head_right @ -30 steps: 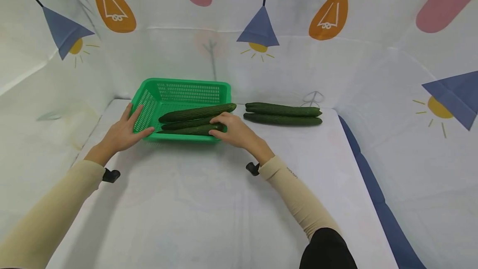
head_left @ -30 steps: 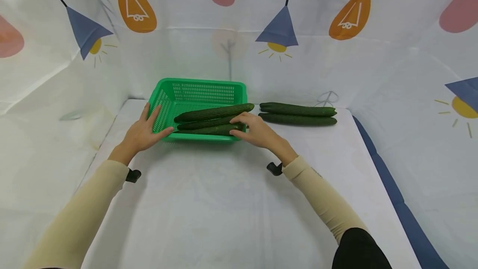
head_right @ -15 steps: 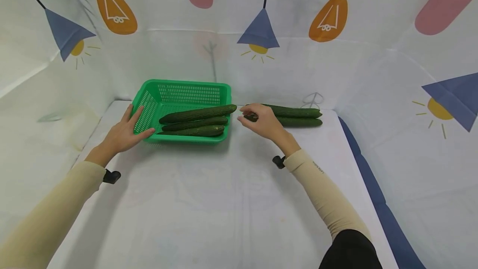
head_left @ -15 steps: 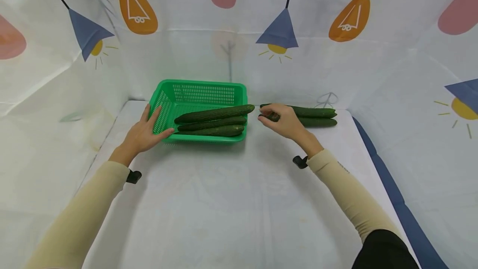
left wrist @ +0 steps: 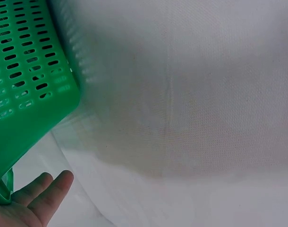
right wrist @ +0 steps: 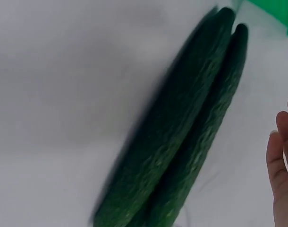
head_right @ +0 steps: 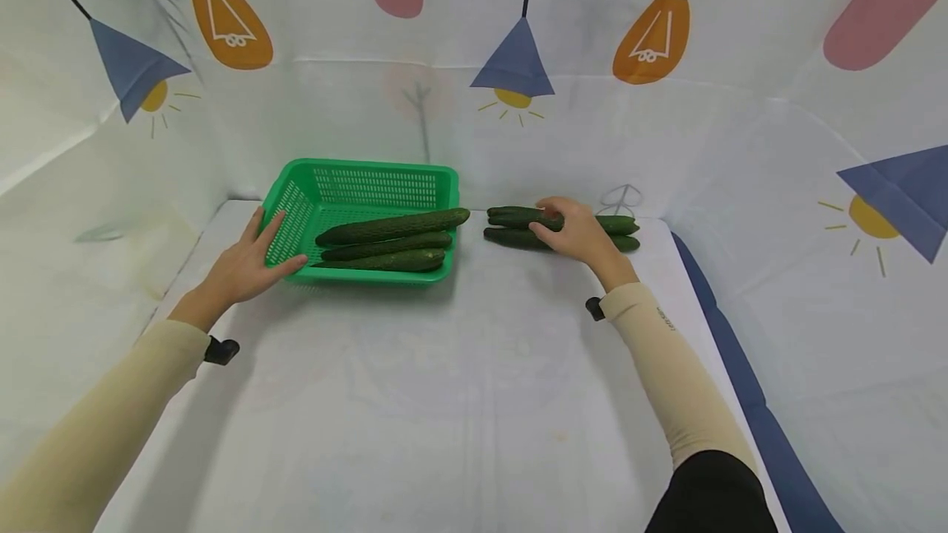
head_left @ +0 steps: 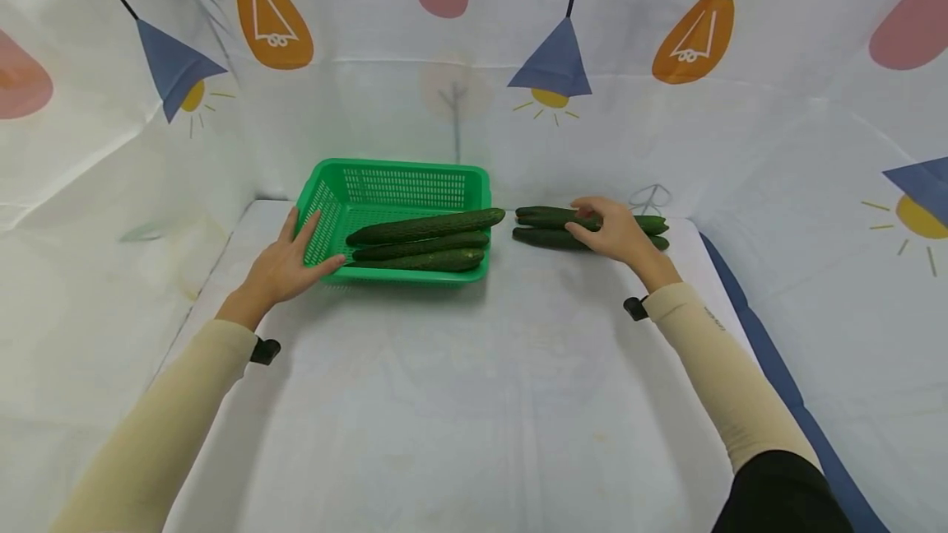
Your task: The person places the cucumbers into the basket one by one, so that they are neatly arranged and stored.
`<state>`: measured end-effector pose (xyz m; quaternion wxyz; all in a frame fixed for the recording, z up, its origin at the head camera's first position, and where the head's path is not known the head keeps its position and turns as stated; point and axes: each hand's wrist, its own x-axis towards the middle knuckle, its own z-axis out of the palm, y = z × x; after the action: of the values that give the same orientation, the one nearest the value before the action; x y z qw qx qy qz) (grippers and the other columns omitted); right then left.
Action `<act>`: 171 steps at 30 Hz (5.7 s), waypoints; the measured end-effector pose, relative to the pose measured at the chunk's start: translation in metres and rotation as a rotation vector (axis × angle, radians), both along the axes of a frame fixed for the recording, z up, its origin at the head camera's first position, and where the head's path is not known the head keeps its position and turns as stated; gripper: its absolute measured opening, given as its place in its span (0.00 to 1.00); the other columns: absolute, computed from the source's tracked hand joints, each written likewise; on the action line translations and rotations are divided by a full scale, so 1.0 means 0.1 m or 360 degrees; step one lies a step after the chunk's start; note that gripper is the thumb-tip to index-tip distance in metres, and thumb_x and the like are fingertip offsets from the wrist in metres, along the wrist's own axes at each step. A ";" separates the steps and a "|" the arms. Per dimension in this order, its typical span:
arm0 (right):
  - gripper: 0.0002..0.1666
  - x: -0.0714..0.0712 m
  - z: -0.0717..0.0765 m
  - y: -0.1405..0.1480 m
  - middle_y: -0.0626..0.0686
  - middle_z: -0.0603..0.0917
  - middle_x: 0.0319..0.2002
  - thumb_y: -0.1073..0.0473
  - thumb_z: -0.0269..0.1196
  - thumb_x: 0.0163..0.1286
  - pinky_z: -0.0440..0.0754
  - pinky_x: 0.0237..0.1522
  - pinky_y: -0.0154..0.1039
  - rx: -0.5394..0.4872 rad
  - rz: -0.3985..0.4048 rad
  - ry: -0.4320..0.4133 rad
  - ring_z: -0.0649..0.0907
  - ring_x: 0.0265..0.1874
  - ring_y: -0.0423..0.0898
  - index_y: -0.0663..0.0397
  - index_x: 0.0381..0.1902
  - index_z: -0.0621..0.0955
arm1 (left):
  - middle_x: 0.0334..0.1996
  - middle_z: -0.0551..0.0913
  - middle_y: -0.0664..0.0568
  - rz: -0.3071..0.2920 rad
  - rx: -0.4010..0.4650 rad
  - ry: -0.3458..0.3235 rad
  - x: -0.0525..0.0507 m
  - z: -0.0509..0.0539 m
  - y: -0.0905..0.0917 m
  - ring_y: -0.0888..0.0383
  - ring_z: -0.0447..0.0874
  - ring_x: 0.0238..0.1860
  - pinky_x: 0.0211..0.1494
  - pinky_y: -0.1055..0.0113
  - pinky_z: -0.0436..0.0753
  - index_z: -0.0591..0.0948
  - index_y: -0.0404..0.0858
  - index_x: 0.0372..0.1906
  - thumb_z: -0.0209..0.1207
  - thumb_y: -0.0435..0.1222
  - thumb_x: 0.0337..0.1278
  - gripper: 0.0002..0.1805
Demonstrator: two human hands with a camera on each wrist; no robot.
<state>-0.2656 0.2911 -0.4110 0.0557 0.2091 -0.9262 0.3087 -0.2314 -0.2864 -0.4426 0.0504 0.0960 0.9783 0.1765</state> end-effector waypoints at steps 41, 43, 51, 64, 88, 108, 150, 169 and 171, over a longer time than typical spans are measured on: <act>0.35 -0.28 -0.49 0.79 0.70 0.66 0.75 0.45 0.63 0.75 0.40 0.71 0.78 0.0385 -0.0498 -0.0331 0.57 0.74 0.75 0.52 0.74 0.72 | 0.83 0.27 0.40 0.0046 0.0001 -0.0018 -0.01 -0.01 0.00 0.19 0.71 0.63 0.55 0.28 0.74 0.34 0.53 0.85 0.47 0.72 0.64 0.56; 0.33 -0.29 -0.51 0.80 0.69 0.66 0.75 0.45 0.63 0.75 0.40 0.70 0.78 0.0374 -0.0501 -0.0334 0.57 0.74 0.75 0.51 0.73 0.73 | 0.83 0.27 0.40 0.0047 0.0002 -0.0019 -0.01 -0.01 0.00 0.19 0.72 0.62 0.55 0.29 0.74 0.34 0.53 0.85 0.47 0.72 0.64 0.56; 0.30 -0.33 -0.56 0.80 0.70 0.65 0.75 0.47 0.60 0.77 0.42 0.68 0.79 0.0384 -0.0518 -0.0330 0.57 0.72 0.77 0.50 0.72 0.73 | 0.84 0.28 0.39 0.0042 -0.0006 0.0001 -0.01 -0.02 0.00 0.21 0.75 0.59 0.51 0.32 0.77 0.36 0.52 0.85 0.47 0.73 0.64 0.56; 0.28 -0.20 -0.50 0.72 0.71 0.69 0.69 0.50 0.61 0.77 0.44 0.61 0.80 0.0348 -0.0513 -0.0256 0.60 0.68 0.77 0.58 0.68 0.75 | 0.84 0.28 0.39 0.0037 -0.0008 0.0006 -0.01 -0.01 0.01 0.21 0.74 0.60 0.53 0.31 0.76 0.37 0.52 0.85 0.47 0.72 0.65 0.56; 0.31 -0.05 -0.19 0.54 0.66 0.80 0.64 0.43 0.67 0.72 0.54 0.59 0.70 0.0067 -0.0506 0.0203 0.72 0.64 0.69 0.56 0.65 0.79 | 0.83 0.28 0.38 0.0007 -0.0010 0.0002 -0.01 -0.01 -0.02 0.19 0.72 0.61 0.52 0.30 0.75 0.38 0.50 0.85 0.46 0.72 0.65 0.56; 0.27 -0.04 0.26 -0.03 0.63 0.86 0.58 0.49 0.72 0.67 0.61 0.60 0.71 0.0014 -0.0345 0.0424 0.80 0.60 0.65 0.55 0.60 0.85 | 0.83 0.29 0.36 -0.0001 0.0014 0.0025 0.00 -0.02 -0.01 0.22 0.78 0.54 0.44 0.36 0.78 0.38 0.50 0.85 0.48 0.71 0.66 0.56; 0.26 0.31 0.33 -1.73 0.53 0.88 0.56 0.37 0.65 0.71 0.72 0.50 0.60 0.0550 0.0013 0.0364 0.83 0.54 0.57 0.40 0.60 0.86 | 0.83 0.28 0.37 0.0003 -0.0018 0.0029 0.00 -0.02 -0.01 0.22 0.78 0.53 0.43 0.37 0.78 0.37 0.51 0.85 0.48 0.71 0.66 0.56; 0.23 0.23 0.31 -2.09 0.47 0.91 0.49 0.38 0.68 0.69 0.80 0.50 0.49 0.0687 0.0105 0.0290 0.88 0.45 0.48 0.41 0.55 0.89 | 0.83 0.28 0.36 -0.0019 -0.0018 0.0022 -0.01 -0.01 -0.04 0.22 0.81 0.51 0.34 0.46 0.78 0.37 0.50 0.85 0.47 0.70 0.67 0.55; 0.23 0.21 0.34 -2.05 0.49 0.90 0.52 0.41 0.68 0.70 0.82 0.49 0.48 0.0639 0.0158 0.0156 0.88 0.46 0.48 0.44 0.57 0.87 | 0.83 0.28 0.36 -0.0021 -0.0020 0.0021 -0.01 -0.01 -0.03 0.23 0.81 0.50 0.33 0.47 0.78 0.37 0.50 0.85 0.47 0.70 0.67 0.55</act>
<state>-0.2448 0.0859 -0.3769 0.0427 0.2762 -0.9538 0.1098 -0.2321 -0.2898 -0.4434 0.0457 0.1033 0.9791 0.1693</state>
